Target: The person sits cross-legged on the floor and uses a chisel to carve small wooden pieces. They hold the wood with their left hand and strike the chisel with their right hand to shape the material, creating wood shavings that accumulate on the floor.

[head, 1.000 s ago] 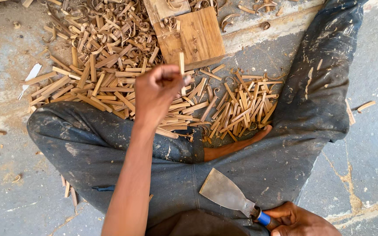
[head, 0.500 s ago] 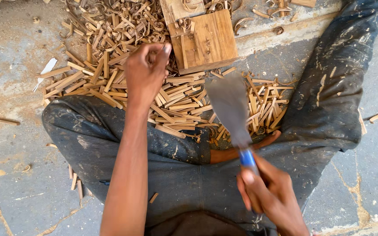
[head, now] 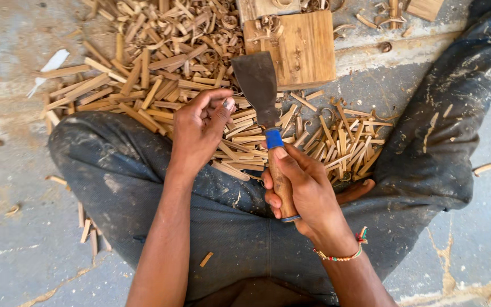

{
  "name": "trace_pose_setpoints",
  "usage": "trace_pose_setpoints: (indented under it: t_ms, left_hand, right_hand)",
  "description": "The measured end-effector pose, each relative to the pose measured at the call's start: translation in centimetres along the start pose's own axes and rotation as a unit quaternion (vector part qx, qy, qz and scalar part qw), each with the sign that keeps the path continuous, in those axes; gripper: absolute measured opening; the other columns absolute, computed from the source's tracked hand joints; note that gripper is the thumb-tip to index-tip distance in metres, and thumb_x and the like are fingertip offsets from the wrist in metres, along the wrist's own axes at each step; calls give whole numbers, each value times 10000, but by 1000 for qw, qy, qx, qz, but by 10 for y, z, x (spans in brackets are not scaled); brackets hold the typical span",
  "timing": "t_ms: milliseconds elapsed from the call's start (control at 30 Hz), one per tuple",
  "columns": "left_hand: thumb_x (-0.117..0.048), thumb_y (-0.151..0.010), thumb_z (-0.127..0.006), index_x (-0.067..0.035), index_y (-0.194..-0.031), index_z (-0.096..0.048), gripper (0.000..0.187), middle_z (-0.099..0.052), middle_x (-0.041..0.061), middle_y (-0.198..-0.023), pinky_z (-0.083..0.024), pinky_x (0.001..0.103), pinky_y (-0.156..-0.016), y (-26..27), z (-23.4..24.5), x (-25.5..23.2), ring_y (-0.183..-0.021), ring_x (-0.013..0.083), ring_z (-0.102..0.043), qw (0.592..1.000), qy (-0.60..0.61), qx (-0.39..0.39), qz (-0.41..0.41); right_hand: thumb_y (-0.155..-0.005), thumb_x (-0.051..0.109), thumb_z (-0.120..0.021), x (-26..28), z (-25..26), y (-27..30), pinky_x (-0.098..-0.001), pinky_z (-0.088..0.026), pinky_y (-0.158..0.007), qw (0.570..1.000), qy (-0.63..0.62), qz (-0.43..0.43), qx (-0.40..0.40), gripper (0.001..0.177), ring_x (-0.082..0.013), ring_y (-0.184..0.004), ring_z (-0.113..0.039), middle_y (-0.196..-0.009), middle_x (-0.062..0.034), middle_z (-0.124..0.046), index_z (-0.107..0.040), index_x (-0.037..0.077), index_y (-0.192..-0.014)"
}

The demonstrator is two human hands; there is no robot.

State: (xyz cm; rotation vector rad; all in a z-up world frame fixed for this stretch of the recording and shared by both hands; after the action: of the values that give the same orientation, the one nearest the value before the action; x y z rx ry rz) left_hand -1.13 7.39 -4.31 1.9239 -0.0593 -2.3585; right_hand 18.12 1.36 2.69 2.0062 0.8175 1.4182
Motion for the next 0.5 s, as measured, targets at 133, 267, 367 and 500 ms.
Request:
trace_pose_setpoints:
  t_ms: [133, 267, 367, 500]
  left_hand:
    - [-104, -1007, -703, -6, -1178, -716, 197, -756, 55, -891, -544, 204, -611, -8, -8, -4, -737, 69, -675, 1000, 1, 4, -16]
    - [-120, -1000, -704, -9, -1138, -724, 178, -770, 73, -893, -529, 236, -575, -6, -7, -6, -694, 92, -669, 999, -35, 3, -23]
    - [-117, -1021, -700, -20, -1143, -732, 159, -779, 83, -925, -578, 246, -678, -3, -6, -10, -793, 101, -722, 993, -62, -19, -103]
    - [-83, -994, -694, -32, -1184, -728, 200, -776, 126, -984, -574, 281, -639, 2, -1, 4, -726, 160, -715, 993, -94, -45, -57]
  right_hand:
    - [-1017, 334, -582, 2, -14, -9, -280, -389, -330, 1000, -4, 25, 10, 317, -128, -434, -479, -690, -77, -571, -566, 19, -1039]
    - [-981, 324, -583, 5, -27, -18, -275, -391, -320, 1000, -19, 13, -6, 281, -126, -416, -490, -662, -68, -569, -597, 60, -1078]
    - [-986, 326, -587, 3, -29, -22, -273, -402, -327, 999, 4, 53, -12, 290, -124, -419, -498, -668, -65, -577, -612, 57, -1092]
    - [-991, 327, -591, -11, -17, -17, -262, -414, -343, 998, -15, 52, 13, 340, -119, -429, -505, -675, -60, -578, -638, 58, -1193]
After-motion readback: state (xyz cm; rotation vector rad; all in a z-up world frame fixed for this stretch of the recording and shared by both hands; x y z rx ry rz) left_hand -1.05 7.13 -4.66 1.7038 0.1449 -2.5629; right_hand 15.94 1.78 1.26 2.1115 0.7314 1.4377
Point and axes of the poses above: each hand's wrist, its own y-axis away from the middle knuckle, its own z-axis out of the back of the hand, x = y × z, the point moved 2 cm from there along -y, towards the middle knuckle
